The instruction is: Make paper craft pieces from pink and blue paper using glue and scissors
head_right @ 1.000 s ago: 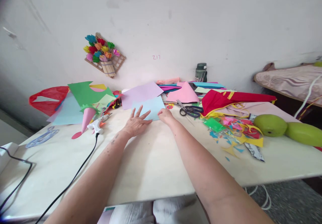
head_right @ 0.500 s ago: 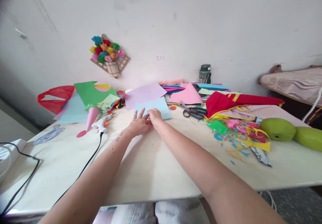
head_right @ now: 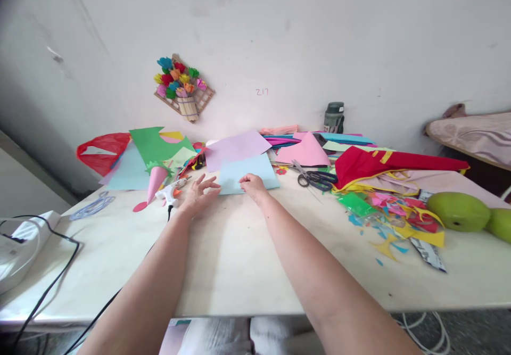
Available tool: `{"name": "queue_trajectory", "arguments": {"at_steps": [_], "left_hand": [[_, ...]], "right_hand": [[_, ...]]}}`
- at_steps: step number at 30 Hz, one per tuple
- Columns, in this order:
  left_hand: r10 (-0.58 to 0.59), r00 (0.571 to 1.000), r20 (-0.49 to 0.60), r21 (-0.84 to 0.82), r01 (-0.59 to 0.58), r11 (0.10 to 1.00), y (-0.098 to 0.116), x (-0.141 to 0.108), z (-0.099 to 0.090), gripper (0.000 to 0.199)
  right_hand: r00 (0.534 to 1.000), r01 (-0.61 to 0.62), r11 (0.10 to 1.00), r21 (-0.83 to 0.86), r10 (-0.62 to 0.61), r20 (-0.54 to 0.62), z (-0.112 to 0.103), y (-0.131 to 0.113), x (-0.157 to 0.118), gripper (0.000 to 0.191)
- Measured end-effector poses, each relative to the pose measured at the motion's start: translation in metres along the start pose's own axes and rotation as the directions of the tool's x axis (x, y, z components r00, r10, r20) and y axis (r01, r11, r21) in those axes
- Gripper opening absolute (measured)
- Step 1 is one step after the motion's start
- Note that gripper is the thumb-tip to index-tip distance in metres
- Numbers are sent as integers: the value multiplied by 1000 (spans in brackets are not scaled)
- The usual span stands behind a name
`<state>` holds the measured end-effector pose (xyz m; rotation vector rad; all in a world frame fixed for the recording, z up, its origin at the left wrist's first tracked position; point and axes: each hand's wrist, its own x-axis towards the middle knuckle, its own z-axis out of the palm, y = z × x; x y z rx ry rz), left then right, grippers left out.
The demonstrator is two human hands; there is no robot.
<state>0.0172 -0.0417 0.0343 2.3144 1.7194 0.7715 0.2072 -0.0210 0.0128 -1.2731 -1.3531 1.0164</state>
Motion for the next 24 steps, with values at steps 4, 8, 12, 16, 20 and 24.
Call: {"name": "queue_trajectory", "arguments": {"at_steps": [4,8,12,16,20,24], "left_hand": [[40,997,64,-14,-39,999,-9,-1,10,29],[14,998,60,-7,-14,1000,-11,-1,12,19],[17,999,37,-12,-17,1000,-11,-1,12,13],[21,999,30,-36,-20,999,-12,1,13,14],[28,999,27,-40,-27,999,-12,2,13,13],[25,1000,19,-49,-24,999,-11,2,12,13]], "right_hand": [[993,97,990,-101,-91,69,-2,3,-1,16],[974,200,945,-259,-164,154,-3,7,1,16],[956,270,904,-331,-209,209,-3,8,3,11],[948,293,890,-349,-223,228,-1,7,2,4],[947,302,874,-380,-231,223,1,7,3,3],[943,319,860,-398,-248,221,3,9,5,5]]}}
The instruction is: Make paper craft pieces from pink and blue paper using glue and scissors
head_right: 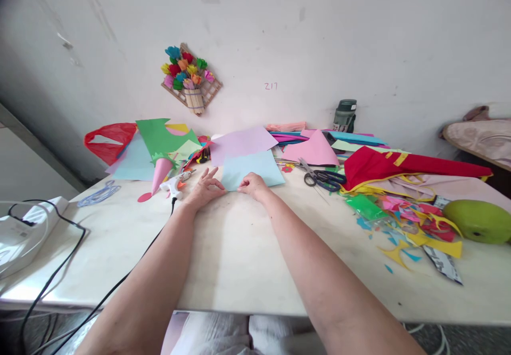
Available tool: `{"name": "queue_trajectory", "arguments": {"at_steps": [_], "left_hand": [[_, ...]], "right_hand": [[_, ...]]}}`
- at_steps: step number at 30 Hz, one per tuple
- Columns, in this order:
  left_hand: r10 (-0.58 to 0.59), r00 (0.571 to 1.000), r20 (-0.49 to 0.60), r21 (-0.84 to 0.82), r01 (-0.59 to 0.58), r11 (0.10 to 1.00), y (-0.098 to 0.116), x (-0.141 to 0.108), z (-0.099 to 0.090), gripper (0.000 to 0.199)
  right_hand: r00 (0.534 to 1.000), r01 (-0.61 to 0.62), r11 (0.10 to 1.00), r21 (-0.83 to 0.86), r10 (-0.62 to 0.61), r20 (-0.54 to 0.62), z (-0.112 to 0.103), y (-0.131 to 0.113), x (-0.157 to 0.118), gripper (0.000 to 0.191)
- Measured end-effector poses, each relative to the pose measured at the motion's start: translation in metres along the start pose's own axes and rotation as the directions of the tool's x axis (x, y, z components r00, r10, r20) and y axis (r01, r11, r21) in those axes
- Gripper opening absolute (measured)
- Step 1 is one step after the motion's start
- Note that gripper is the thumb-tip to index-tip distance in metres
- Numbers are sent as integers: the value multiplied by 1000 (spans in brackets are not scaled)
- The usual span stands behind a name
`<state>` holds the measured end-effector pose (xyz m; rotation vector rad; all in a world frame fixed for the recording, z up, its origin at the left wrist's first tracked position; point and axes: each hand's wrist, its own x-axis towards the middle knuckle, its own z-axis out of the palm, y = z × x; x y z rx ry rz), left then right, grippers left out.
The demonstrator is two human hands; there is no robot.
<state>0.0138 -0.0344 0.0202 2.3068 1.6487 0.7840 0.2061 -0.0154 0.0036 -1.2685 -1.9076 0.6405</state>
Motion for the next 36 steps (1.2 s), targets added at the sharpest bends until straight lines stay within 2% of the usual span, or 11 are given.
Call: {"name": "queue_trajectory", "arguments": {"at_steps": [7,13,22,31,36], "left_hand": [[-36,999,-11,-203,33,979,-4,-1,2,15],[-21,999,-36,-274,10,962,-6,-1,4,10],[-23,999,34,-69,26,997,-3,1,2,13],[-148,981,126,117,133,984,2,2,2,21],[-225,965,131,171,202,964,5,3,6,21]], "right_hand": [[998,41,999,-17,-41,-39,5,5,2,7],[998,49,998,-48,-51,-32,7,5,4,6],[1000,9,988,-154,-13,-22,7,1,5,8],[999,-36,974,-224,30,-28,7,-2,4,10],[996,-85,966,-244,73,-57,9,-4,4,14]]}}
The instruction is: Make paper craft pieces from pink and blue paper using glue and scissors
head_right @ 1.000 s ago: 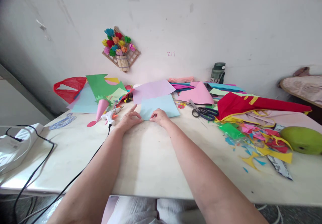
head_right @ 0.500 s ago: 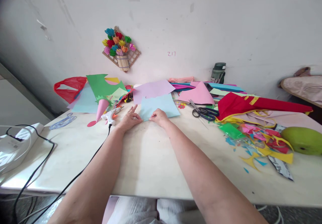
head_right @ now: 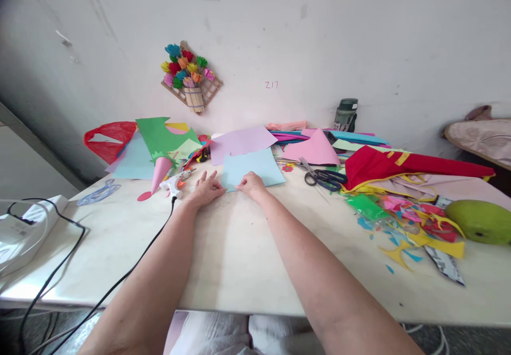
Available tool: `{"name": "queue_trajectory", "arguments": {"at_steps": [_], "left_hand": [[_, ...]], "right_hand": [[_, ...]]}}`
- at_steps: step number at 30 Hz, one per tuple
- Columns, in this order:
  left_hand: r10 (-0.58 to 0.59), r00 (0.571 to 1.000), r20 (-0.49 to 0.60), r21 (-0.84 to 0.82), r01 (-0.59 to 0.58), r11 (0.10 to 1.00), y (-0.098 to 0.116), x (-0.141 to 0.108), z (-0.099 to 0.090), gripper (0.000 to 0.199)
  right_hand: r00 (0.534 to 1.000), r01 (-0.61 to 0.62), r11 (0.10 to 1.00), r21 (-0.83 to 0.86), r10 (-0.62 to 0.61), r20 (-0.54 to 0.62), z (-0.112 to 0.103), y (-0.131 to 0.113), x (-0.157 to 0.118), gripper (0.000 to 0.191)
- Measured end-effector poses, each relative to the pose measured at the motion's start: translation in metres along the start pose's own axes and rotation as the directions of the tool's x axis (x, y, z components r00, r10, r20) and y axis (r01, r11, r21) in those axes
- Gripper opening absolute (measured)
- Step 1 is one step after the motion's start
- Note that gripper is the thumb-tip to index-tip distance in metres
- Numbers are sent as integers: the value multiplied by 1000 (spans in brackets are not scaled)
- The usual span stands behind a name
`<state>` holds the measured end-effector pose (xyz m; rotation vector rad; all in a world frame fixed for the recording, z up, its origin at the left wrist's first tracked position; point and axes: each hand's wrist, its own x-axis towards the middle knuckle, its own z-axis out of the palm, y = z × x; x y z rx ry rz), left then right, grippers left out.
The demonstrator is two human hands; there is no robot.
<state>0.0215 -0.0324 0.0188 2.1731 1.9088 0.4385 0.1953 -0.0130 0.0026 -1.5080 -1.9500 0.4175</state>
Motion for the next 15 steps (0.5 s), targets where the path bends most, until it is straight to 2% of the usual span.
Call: {"name": "queue_trajectory", "arguments": {"at_steps": [5,9,15], "left_hand": [[-71,997,-16,5,71,997,1,2,2,21],[-141,989,-46,-20,140,990,0,1,1,35],[-96,989,-116,60,104,993,4,-2,0,62]], "right_hand": [[996,-66,997,-43,64,-65,7,-4,0,24],[994,-100,991,-89,94,-63,8,-10,-3,27],[994,-113,985,-129,111,-21,8,-14,-3,24]]}}
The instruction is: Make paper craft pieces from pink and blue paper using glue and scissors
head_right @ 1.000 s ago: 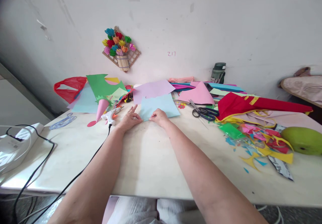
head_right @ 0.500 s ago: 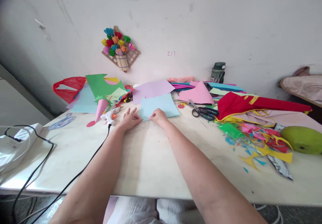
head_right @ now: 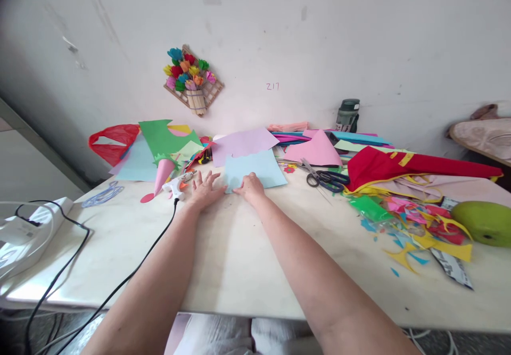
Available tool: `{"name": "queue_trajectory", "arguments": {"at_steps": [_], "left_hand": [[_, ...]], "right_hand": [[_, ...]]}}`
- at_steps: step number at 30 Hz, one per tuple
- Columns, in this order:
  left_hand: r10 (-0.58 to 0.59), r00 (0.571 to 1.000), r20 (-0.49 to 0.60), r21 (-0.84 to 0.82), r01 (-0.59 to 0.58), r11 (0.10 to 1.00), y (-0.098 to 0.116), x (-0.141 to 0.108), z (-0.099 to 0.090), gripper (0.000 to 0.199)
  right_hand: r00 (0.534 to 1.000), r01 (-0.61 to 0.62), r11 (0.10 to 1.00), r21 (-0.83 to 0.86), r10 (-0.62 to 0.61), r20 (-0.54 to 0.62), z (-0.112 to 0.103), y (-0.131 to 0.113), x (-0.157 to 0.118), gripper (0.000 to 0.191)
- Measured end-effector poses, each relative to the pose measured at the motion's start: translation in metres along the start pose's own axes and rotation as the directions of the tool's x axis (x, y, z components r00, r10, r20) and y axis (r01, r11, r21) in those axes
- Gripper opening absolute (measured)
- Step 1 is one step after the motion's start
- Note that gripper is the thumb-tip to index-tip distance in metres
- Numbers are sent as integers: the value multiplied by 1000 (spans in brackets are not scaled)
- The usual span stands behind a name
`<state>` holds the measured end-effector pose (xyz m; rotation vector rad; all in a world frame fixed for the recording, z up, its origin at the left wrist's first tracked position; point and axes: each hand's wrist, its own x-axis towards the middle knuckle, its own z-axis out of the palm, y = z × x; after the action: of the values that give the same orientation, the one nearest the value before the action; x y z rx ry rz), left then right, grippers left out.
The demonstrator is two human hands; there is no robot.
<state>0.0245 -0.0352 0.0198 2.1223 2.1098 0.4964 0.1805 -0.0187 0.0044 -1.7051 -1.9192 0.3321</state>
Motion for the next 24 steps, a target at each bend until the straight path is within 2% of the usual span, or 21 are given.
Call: {"name": "queue_trajectory", "arguments": {"at_steps": [4,7,17,24], "left_hand": [[39,999,5,53,-39,998,10,0,3,72],[81,997,7,112,-81,990,14,2,8,69],[-15,993,121,143,-3,990,10,6,10,65],[-41,986,164,149,16,989,12,5,6,64]], "right_hand": [[1000,-4,1000,-6,4,0,2,1,1,25],[1000,17,1000,-2,-17,-12,2,1,1,24],[998,48,998,38,-49,48,-14,6,1,12],[991,126,986,-108,-129,-20,-19,27,2,24]]}}
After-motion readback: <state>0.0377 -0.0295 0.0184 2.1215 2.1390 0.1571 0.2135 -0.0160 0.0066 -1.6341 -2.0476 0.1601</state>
